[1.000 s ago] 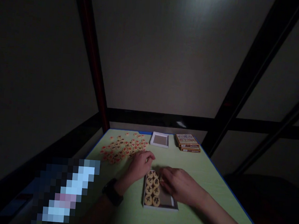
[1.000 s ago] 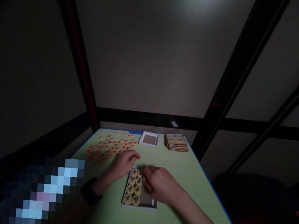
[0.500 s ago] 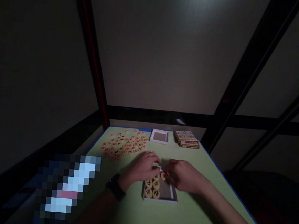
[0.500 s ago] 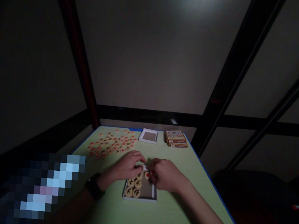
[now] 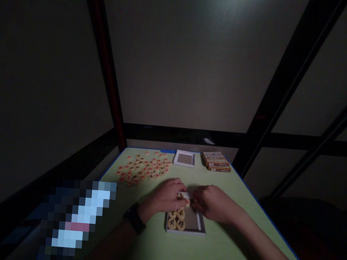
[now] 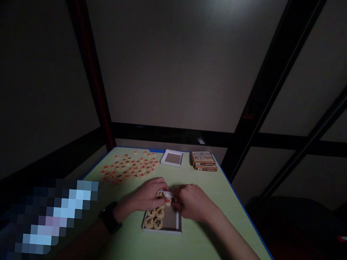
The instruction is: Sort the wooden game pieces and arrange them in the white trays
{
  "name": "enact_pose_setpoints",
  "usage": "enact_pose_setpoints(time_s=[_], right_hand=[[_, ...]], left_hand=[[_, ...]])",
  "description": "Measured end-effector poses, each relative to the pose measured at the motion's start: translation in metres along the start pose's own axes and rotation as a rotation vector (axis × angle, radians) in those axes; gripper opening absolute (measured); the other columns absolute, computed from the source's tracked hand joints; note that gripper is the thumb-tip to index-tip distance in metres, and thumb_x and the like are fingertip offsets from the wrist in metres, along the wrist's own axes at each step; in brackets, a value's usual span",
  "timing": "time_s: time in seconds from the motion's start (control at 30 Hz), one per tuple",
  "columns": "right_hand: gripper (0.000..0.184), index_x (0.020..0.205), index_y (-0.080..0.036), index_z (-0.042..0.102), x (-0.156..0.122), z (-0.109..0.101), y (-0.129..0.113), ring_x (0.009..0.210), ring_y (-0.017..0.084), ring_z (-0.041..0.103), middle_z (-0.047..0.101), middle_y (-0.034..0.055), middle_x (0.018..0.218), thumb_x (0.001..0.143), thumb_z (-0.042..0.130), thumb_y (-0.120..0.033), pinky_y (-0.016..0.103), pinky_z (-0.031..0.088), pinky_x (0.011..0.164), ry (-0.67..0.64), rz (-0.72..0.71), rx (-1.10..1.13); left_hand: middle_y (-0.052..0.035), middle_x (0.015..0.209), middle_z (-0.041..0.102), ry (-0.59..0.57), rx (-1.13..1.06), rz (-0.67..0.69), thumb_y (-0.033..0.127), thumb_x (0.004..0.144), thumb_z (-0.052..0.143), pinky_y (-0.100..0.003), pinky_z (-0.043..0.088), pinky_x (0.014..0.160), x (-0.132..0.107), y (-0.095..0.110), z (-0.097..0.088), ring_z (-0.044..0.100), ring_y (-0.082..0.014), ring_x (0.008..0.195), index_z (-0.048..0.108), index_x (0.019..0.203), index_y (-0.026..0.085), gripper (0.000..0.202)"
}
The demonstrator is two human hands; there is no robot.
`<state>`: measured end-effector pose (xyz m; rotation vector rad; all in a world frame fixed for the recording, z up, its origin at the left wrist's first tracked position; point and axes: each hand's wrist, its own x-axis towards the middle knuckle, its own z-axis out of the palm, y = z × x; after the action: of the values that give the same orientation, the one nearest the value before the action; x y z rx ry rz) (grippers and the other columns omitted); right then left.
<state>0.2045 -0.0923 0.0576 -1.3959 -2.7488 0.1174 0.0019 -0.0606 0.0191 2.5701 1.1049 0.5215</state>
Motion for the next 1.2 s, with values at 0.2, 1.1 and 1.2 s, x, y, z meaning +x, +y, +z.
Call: enact_pose_setpoints(time_s=[0.2,1.1,1.2], right_hand=[[0.024,0.090,-0.016,0.069,-0.002,-0.002,0.012,0.074,0.016,0.063,0.071,0.0054,0.084,0.077,0.054,-0.003,0.024,0.040,0.066,0.102,-0.034,0.247],[0.020,0.092,-0.018,0.068,0.003,0.008,-0.019,0.070,0.019,0.064,0.073,0.0091,0.089,0.091,0.050,-0.027,0.030,0.029,0.059,-0.010,-0.057,-0.176],[0.023,0.089,-0.018,0.068,0.003,0.007,-0.019,0.068,0.019,0.064,0.073,0.0091,0.087,0.093,0.048,-0.028,0.030,0.029,0.057,-0.005,-0.050,-0.212]], left_hand=[[-0.0045,0.098,0.066,-0.007,0.066,-0.104,0.036,0.076,0.063,-0.033,0.046,0.090,0.002,0.010,-0.001,0.060,-0.0228,0.097,0.066,0.094,0.021,0.024],[-0.0040,0.092,0.072,0.051,-0.049,-0.234,0.015,0.086,0.037,-0.026,0.046,0.085,0.012,-0.020,0.016,0.064,-0.0172,0.092,0.070,0.084,0.020,0.033],[-0.0037,0.092,0.072,0.037,-0.030,-0.228,0.016,0.086,0.038,-0.026,0.047,0.084,0.011,-0.019,0.016,0.064,-0.0171,0.091,0.070,0.085,0.020,0.032]])
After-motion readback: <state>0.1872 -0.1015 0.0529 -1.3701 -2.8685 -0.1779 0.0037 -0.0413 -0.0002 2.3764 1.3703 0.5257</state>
